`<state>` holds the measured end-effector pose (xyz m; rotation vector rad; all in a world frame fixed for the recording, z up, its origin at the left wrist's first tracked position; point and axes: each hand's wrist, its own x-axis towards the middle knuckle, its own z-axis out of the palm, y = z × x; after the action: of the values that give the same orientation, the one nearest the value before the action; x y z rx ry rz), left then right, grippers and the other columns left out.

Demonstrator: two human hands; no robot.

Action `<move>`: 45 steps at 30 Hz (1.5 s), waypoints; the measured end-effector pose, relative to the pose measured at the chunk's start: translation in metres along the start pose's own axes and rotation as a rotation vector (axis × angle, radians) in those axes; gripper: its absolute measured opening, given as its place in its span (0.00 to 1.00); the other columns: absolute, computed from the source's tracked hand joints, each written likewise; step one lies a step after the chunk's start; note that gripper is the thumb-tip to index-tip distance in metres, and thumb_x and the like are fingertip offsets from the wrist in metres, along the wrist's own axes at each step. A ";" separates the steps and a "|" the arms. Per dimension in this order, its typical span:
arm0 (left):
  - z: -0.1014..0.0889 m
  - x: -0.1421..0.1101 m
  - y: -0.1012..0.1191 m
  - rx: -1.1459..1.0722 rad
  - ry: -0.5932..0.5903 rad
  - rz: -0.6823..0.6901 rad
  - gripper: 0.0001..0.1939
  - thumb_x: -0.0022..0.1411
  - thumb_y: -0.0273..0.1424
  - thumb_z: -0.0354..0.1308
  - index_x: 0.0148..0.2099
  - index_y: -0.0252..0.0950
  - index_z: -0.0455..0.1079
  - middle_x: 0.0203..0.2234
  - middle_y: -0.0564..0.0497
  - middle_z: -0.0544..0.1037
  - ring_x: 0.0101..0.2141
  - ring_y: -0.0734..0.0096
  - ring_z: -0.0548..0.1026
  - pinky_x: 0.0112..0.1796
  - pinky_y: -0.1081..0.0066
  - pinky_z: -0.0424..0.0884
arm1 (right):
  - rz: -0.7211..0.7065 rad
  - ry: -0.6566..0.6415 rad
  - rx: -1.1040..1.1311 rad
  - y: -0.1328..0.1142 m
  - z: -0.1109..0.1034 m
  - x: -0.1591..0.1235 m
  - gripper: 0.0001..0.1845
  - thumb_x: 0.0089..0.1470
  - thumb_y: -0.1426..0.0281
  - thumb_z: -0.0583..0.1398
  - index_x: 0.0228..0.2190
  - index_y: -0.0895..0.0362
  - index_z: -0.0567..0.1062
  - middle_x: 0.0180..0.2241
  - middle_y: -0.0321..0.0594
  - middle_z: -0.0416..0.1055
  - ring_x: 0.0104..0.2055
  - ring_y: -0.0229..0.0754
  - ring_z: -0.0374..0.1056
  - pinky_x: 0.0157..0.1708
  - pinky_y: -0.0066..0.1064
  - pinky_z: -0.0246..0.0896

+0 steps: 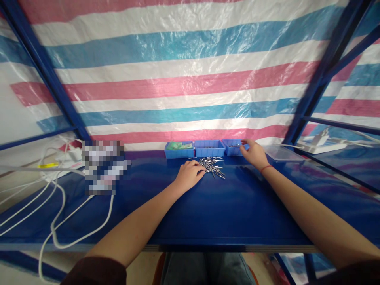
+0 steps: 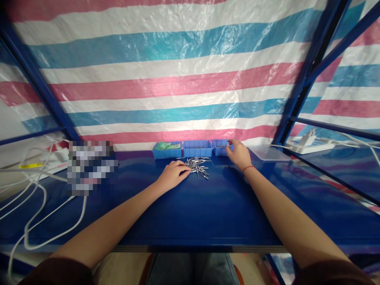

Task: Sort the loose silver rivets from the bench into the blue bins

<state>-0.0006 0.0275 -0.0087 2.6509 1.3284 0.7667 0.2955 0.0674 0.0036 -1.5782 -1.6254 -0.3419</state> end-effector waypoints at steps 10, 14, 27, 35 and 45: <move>-0.001 -0.001 0.003 0.034 0.060 -0.014 0.11 0.63 0.34 0.49 0.37 0.40 0.72 0.39 0.49 0.74 0.41 0.63 0.67 0.42 0.64 0.61 | -0.388 -0.352 0.221 -0.077 -0.003 -0.027 0.12 0.53 0.69 0.53 0.36 0.57 0.74 0.36 0.43 0.73 0.27 0.39 0.66 0.33 0.33 0.62; 0.001 0.001 0.001 -0.131 0.135 -0.044 0.10 0.63 0.33 0.47 0.38 0.39 0.70 0.36 0.50 0.74 0.39 0.66 0.69 0.42 0.66 0.63 | -0.458 -0.479 0.359 -0.102 -0.001 -0.041 0.12 0.52 0.67 0.56 0.37 0.56 0.75 0.37 0.42 0.73 0.26 0.36 0.66 0.31 0.30 0.62; 0.004 0.002 0.015 -0.893 0.122 -0.219 0.14 0.62 0.39 0.47 0.37 0.34 0.67 0.29 0.51 0.74 0.32 0.73 0.72 0.32 0.75 0.67 | -0.035 -0.367 0.840 -0.133 -0.007 -0.052 0.14 0.49 0.60 0.59 0.31 0.59 0.75 0.26 0.39 0.73 0.22 0.35 0.64 0.21 0.27 0.59; -0.002 0.001 0.020 -1.091 -0.031 -0.286 0.16 0.61 0.42 0.48 0.37 0.34 0.67 0.29 0.51 0.73 0.27 0.79 0.70 0.26 0.78 0.62 | 0.024 -0.373 0.918 -0.136 -0.009 -0.053 0.16 0.47 0.58 0.61 0.31 0.59 0.75 0.24 0.39 0.72 0.22 0.36 0.65 0.22 0.28 0.60; -0.004 0.000 0.023 -1.142 -0.028 -0.283 0.18 0.58 0.45 0.51 0.41 0.36 0.68 0.30 0.51 0.72 0.26 0.79 0.69 0.26 0.79 0.61 | -0.038 -0.300 0.877 -0.137 -0.011 -0.052 0.15 0.47 0.59 0.61 0.30 0.59 0.75 0.28 0.40 0.72 0.23 0.35 0.63 0.23 0.28 0.58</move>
<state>0.0140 0.0126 0.0007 1.5312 0.8100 1.0108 0.1665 -0.0008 0.0204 -0.9384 -1.6806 0.5589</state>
